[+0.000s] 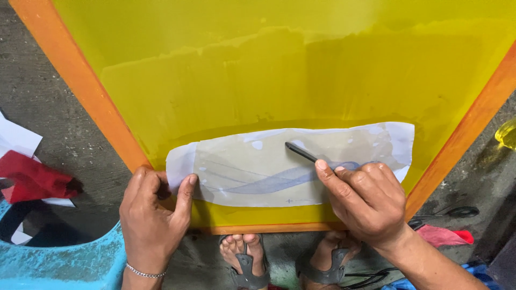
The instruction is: Applying a stencil to a screen printing frame, smoothing it with a tool, and moving the frame to a rack.
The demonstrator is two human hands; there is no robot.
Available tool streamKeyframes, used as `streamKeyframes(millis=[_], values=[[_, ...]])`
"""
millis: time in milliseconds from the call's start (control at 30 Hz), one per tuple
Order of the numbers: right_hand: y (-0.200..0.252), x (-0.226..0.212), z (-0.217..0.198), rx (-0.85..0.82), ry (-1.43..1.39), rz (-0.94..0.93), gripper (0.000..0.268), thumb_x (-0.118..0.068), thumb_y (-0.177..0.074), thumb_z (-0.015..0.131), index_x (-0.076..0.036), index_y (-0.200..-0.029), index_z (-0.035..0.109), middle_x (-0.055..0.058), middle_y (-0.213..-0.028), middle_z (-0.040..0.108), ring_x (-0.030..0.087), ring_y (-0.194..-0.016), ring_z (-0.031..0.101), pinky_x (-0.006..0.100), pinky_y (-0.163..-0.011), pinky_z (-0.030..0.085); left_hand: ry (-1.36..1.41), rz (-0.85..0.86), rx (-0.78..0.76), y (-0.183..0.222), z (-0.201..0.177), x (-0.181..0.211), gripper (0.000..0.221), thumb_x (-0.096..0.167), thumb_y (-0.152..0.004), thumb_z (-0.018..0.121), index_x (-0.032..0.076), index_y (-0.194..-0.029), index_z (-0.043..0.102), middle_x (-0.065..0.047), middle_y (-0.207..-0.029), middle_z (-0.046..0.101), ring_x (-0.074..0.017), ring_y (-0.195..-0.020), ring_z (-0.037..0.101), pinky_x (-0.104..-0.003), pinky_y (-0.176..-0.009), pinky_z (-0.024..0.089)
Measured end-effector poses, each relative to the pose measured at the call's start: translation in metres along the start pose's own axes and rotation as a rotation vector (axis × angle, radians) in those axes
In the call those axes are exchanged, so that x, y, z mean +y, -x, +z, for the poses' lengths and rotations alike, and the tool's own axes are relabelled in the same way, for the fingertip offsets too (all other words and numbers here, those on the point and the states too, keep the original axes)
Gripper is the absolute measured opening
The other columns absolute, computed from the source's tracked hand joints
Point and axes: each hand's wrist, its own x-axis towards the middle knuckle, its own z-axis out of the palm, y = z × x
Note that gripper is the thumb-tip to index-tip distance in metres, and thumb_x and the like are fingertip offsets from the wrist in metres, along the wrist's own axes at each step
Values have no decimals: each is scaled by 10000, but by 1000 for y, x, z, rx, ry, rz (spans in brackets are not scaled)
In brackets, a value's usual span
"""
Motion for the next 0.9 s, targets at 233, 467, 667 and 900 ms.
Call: streamKeyframes(millis=[233, 467, 667, 900], values=[[0, 5, -3, 10, 19, 10, 223, 38, -996, 723, -31, -1208, 743, 55, -817, 584, 257, -625, 472, 407, -573, 368, 14, -18, -9, -1, 0, 1, 350, 246, -945, 784, 36, -821, 533, -101, -788, 492, -284, -720, 508, -403, -680, 414], [2, -2, -5, -36, -24, -11, 228, -10, -1012, 621, 17, -1219, 712, 69, -776, 512, 267, -602, 460, 420, -582, 378, 12, -19, -12, -1, -1, 2, 363, 245, -949, 781, 39, -811, 516, -90, -784, 484, -273, -720, 500, -397, -690, 416], [0, 3, -5, -28, 55, -2, 236, 8, -1004, 670, -8, -1230, 735, 65, -745, 508, 254, -585, 445, 418, -570, 360, 13, -8, -10, -1, -2, 2, 345, 240, -949, 782, 36, -829, 531, -98, -788, 487, -280, -721, 502, -401, -697, 420], [6, 38, -44, 96, 127, 373, 295, -42, -1214, 476, 228, -1295, 563, 337, -1095, 601, 489, -1041, 531, 569, -948, 461, -27, -21, -16, 0, -1, 2, 355, 273, -952, 780, 43, -834, 537, -97, -804, 499, -294, -761, 530, -407, -703, 424]])
